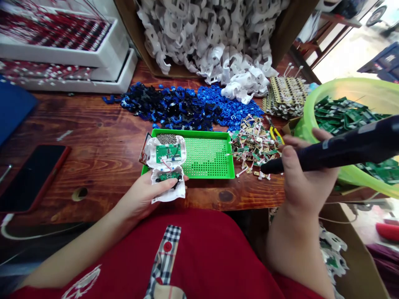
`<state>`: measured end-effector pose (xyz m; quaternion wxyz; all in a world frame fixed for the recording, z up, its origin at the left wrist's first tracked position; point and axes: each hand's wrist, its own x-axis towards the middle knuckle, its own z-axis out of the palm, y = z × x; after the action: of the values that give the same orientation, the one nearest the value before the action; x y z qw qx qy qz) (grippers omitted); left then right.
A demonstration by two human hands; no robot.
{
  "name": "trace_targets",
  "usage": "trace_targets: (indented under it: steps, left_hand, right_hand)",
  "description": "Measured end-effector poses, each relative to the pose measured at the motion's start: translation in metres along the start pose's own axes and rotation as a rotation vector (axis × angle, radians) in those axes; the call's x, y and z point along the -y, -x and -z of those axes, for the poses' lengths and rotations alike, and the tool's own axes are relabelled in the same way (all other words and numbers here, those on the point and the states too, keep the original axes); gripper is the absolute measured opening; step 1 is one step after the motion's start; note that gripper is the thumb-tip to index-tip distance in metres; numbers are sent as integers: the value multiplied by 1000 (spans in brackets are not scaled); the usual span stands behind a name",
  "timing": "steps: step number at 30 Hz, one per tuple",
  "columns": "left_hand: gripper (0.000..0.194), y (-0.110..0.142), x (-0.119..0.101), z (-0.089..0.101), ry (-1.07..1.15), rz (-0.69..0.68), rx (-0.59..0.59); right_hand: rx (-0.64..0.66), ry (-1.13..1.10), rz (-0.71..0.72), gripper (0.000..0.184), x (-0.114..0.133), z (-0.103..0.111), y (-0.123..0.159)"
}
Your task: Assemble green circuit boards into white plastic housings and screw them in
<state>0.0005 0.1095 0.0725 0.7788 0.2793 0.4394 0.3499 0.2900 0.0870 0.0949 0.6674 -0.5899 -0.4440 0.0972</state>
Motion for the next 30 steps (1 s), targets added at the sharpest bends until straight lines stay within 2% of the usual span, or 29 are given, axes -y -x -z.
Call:
trace_targets:
  steps: [3,6,11,16,21,30]
  left_hand:
    - [30,-2,1,1,19,9,-3]
    - [30,-4,2,2,22,54,50]
    - [33,-8,7,-1,32,68,66]
    - [31,-11,10,-3,94,59,57]
    - [32,-11,9,-4,96,55,53]
    - [33,-12,8,-5,88,44,58]
  right_hand:
    - [-110,-131,110,30,-3,-11,6]
    - [-119,-286,188,25,8,-26,18]
    - [131,-429,81,32,24,-68,39]
    - [259,-380,63,30,10,-101,53]
    - [288,-295,34,31,1,-106,54]
    - [307,-303,33,28,2,-106,55]
